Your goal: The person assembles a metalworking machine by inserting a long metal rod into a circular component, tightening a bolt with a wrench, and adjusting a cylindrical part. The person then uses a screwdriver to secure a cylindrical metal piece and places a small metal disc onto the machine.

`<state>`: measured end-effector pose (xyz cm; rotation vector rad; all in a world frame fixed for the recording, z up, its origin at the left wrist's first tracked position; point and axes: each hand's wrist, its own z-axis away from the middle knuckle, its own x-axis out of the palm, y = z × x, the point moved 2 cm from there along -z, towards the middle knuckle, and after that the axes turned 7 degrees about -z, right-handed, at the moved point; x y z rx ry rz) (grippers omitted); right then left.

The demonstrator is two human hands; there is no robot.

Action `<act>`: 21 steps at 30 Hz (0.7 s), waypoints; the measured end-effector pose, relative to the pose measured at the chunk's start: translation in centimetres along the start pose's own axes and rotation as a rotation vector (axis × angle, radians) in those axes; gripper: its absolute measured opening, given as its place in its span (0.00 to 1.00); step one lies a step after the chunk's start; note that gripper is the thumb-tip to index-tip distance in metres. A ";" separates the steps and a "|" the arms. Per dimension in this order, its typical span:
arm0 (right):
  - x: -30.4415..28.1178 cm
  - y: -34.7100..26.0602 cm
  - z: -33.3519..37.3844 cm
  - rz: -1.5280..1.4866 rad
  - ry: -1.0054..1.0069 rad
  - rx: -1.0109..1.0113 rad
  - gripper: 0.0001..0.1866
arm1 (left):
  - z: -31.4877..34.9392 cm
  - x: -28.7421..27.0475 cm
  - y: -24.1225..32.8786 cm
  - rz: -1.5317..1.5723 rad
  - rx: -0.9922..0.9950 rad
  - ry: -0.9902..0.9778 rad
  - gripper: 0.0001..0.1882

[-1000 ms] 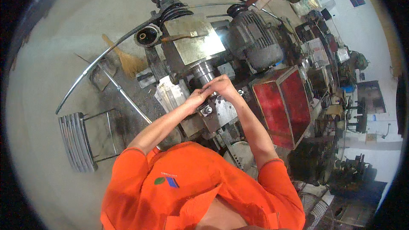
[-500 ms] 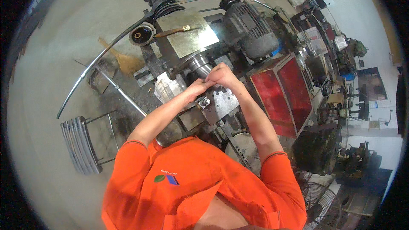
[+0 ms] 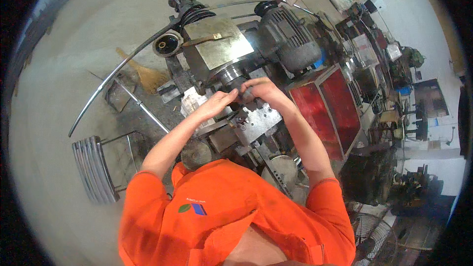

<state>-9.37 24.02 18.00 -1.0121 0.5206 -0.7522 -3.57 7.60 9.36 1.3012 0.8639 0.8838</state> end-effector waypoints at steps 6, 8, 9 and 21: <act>-1.4 0.2 5.4 -0.472 -0.048 -0.230 0.18 | 8.4 -7.3 -0.9 -0.624 -0.150 0.264 0.25; -1.0 0.0 6.4 -0.590 -0.071 -0.240 0.21 | 11.4 -8.7 -1.2 -0.902 -0.316 0.312 0.24; -0.6 0.0 6.7 -0.622 -0.097 -0.256 0.22 | 12.7 -9.0 -1.6 -0.870 -0.276 0.334 0.22; 15.0 0.9 4.5 -1.091 0.034 -0.078 0.24 | 21.6 -11.8 -3.0 -0.163 -0.262 0.561 0.19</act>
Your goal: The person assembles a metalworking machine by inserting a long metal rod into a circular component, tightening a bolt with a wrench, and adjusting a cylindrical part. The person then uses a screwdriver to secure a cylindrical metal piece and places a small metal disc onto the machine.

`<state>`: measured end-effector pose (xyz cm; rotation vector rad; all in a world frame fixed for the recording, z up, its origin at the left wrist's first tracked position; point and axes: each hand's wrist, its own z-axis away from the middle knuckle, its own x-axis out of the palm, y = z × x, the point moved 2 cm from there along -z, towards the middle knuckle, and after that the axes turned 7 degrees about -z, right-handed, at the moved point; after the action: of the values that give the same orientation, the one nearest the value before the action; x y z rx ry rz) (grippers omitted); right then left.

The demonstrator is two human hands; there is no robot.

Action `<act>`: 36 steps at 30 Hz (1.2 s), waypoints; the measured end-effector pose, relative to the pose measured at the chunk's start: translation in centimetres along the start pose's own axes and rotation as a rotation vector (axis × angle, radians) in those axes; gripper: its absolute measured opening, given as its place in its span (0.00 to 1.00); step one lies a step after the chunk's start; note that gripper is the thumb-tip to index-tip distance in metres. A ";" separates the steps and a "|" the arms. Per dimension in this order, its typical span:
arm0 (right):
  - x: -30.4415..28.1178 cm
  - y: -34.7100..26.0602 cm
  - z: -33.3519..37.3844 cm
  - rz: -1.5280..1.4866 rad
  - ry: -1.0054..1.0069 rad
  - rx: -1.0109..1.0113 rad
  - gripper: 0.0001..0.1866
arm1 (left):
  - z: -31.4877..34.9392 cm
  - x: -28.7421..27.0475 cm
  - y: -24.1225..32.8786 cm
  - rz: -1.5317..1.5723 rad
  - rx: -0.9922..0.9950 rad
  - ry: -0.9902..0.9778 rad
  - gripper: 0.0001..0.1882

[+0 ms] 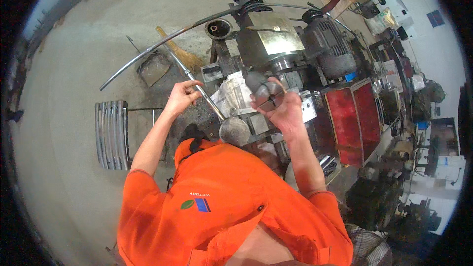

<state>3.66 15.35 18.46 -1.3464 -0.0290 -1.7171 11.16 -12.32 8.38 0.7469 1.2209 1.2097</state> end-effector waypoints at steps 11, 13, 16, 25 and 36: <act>1.3 13.6 -7.8 -0.292 0.593 0.004 0.18 | -3.4 -7.9 -6.3 -0.163 0.058 -0.379 0.19; 3.2 13.8 -7.9 0.003 0.424 -0.181 0.17 | -3.8 -9.3 -8.7 -0.158 0.060 -0.349 0.19; 2.3 15.4 -8.2 0.321 0.340 -0.496 0.17 | -4.6 -11.1 -9.1 -0.166 0.064 -0.357 0.18; 0.5 16.5 -7.9 0.064 0.406 -0.268 0.11 | -5.2 -10.3 -8.6 -0.084 0.082 -0.409 0.17; 1.8 16.4 -6.7 -0.071 0.622 -0.115 0.18 | -5.3 -6.7 -8.2 0.216 0.031 -0.644 0.19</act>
<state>9.42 1.28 9.16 -0.8456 0.3825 -2.1567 9.01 -21.69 1.47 1.2011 0.6368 1.0030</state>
